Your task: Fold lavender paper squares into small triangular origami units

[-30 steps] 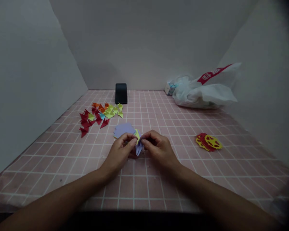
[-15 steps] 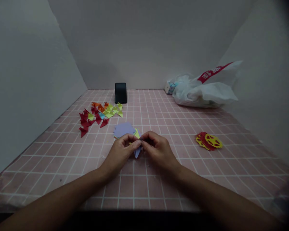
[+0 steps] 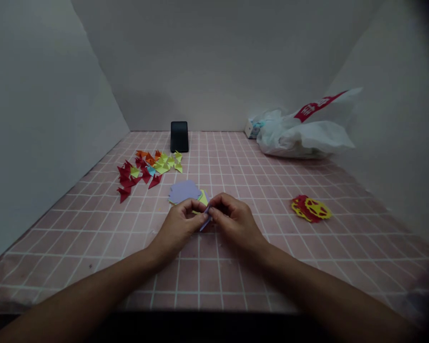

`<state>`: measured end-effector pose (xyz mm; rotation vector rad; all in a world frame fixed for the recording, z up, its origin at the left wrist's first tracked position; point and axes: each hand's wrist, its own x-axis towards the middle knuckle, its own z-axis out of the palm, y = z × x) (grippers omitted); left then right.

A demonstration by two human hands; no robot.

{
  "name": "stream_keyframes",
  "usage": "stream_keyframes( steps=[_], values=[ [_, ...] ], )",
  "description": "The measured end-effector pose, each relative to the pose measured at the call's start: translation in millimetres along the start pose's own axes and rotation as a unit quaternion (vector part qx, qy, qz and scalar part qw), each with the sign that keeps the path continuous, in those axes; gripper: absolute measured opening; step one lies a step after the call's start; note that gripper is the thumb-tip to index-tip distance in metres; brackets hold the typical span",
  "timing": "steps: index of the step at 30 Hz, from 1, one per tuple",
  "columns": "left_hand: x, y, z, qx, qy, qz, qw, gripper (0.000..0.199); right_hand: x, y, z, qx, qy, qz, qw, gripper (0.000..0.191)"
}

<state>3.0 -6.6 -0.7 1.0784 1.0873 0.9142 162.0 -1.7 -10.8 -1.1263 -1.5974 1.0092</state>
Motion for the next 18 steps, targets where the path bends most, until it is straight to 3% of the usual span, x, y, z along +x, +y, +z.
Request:
stream_keyframes(
  steps=[18],
  values=[
    [0.1, -2.8, -1.2, 0.006, -0.011, 0.03, 0.999, 0.018, 0.7, -3.4, -2.2, 0.003, -0.012, 0.015, 1.0, 0.007]
  ],
)
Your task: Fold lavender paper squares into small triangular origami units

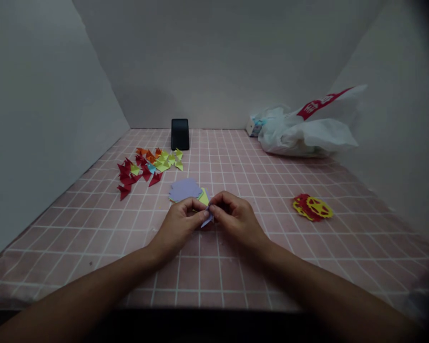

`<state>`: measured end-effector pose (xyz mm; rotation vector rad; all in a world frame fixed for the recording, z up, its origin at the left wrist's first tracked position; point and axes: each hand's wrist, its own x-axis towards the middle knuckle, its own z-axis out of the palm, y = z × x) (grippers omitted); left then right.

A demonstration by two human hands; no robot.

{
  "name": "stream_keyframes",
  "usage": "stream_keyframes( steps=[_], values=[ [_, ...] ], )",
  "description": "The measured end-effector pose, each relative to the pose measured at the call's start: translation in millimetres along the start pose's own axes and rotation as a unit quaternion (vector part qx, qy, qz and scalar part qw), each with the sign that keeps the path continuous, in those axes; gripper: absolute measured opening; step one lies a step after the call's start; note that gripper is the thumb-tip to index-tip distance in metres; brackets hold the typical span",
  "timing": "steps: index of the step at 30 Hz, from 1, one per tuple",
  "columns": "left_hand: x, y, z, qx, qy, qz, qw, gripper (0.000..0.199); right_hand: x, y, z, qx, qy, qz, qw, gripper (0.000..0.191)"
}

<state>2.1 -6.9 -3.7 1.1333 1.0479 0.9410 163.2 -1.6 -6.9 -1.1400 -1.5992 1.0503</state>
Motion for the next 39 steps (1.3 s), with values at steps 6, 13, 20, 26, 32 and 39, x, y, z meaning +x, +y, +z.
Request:
stream_keyframes(
  steps=[6, 13, 20, 26, 32, 39],
  values=[
    [-1, 4, 0.7, 0.03, 0.005, 0.014, 0.999, 0.016, 0, 1, 0, 0.027, -0.015, 0.007, 1.0, 0.005],
    [-3, 9, 2.6, 0.072, 0.011, 0.028, 0.997, 0.015, 0, 1, 1, 0.025, -0.015, -0.005, 1.0, 0.005],
    [-4, 10, 2.4, 0.09, 0.007, 0.04, 0.995, 0.023, 0, 1, -1, -0.002, -0.011, -0.004, 1.0, 0.006],
    [-2, 8, 1.8, 0.069, 0.001, 0.027, 0.997, 0.017, 0, 2, -1, 0.007, -0.013, -0.008, 1.0, 0.008],
    [-1, 3, 1.1, 0.034, 0.004, 0.021, 0.999, 0.014, 1, 3, -2, -0.013, -0.011, -0.013, 1.0, 0.006],
    [-1, 3, 1.7, 0.025, 0.001, 0.024, 0.999, 0.012, 0, 2, -2, -0.016, -0.01, -0.018, 1.0, 0.008]
  ],
)
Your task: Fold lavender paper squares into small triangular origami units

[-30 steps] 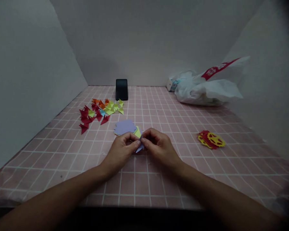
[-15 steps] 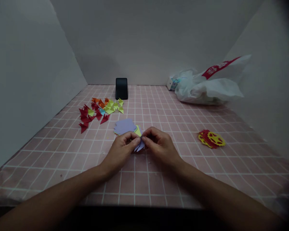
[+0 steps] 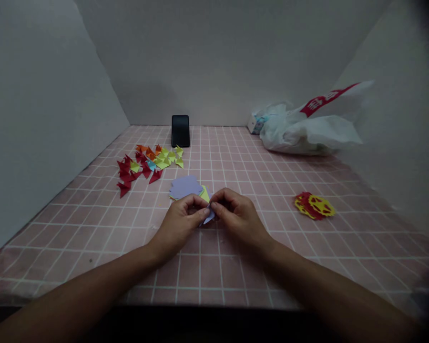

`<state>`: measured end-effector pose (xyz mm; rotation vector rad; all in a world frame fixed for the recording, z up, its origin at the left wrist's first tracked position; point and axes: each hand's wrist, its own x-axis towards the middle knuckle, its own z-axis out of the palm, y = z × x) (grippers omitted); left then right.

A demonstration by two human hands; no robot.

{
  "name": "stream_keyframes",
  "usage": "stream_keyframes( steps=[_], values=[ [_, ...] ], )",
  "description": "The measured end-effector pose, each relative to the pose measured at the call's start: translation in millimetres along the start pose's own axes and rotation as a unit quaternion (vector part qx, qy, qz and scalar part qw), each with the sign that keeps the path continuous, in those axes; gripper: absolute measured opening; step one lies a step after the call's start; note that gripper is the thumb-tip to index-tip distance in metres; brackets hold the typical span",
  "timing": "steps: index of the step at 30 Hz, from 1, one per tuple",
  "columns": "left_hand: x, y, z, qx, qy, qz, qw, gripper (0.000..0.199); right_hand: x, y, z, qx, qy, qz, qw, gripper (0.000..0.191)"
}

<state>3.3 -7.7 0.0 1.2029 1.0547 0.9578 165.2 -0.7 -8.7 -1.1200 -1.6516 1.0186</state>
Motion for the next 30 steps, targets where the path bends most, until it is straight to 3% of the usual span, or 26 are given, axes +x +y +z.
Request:
stream_keyframes(
  steps=[15, 26, 30],
  values=[
    [-0.6, 2.9, 0.6, 0.002, 0.019, -0.016, 1.0, 0.012, 0.2, -1.5, 0.4, 0.029, -0.016, 0.007, 0.999, 0.008],
    [-1.6, 4.5, 1.3, 0.044, 0.005, -0.005, 0.999, 0.013, -0.5, -2.6, -2.5, -0.036, -0.002, -0.003, 0.999, 0.016],
    [-2.1, 5.2, 1.2, 0.039, 0.003, 0.003, 0.999, 0.016, -0.3, -3.4, -2.5, 0.048, -0.01, 0.036, 0.998, 0.025]
  ],
)
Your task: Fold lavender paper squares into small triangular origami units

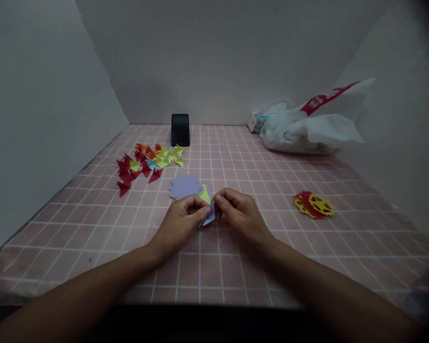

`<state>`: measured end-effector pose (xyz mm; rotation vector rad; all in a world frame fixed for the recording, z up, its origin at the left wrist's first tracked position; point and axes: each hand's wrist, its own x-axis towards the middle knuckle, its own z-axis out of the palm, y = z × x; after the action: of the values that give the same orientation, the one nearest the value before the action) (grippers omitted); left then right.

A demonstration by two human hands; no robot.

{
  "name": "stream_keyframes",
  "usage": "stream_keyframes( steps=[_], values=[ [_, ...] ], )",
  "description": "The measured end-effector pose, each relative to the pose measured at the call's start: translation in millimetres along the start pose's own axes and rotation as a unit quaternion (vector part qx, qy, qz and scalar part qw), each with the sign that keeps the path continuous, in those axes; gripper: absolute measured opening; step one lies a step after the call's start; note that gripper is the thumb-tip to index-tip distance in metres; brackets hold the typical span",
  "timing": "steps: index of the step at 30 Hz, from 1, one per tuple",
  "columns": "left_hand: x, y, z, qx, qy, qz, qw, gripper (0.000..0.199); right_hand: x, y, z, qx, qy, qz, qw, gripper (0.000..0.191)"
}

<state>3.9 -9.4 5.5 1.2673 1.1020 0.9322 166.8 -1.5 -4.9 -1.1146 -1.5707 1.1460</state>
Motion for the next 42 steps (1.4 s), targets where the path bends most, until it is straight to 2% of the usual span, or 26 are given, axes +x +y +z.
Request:
stream_keyframes(
  steps=[4, 11, 31, 42],
  values=[
    [1.7, -3.7, -0.4, -0.042, 0.003, -0.006, 0.999, 0.018, 2.4, 1.0, 1.7, 0.139, -0.009, 0.052, 0.989, 0.019],
    [2.9, -5.7, -1.6, -0.07, 0.001, -0.012, 0.997, 0.014, 4.9, 6.2, 1.3, 0.182, -0.028, 0.063, 0.981, 0.011],
    [1.4, -2.7, -1.9, -0.015, 0.012, 0.004, 1.0, 0.015, 3.8, 4.0, 2.1, 0.179, -0.031, 0.068, 0.981, 0.013],
    [0.5, -3.6, -0.9, 0.011, 0.026, 0.023, 0.999, 0.013, 2.5, 4.3, 2.6, 0.134, -0.024, 0.05, 0.989, 0.012]
  ],
)
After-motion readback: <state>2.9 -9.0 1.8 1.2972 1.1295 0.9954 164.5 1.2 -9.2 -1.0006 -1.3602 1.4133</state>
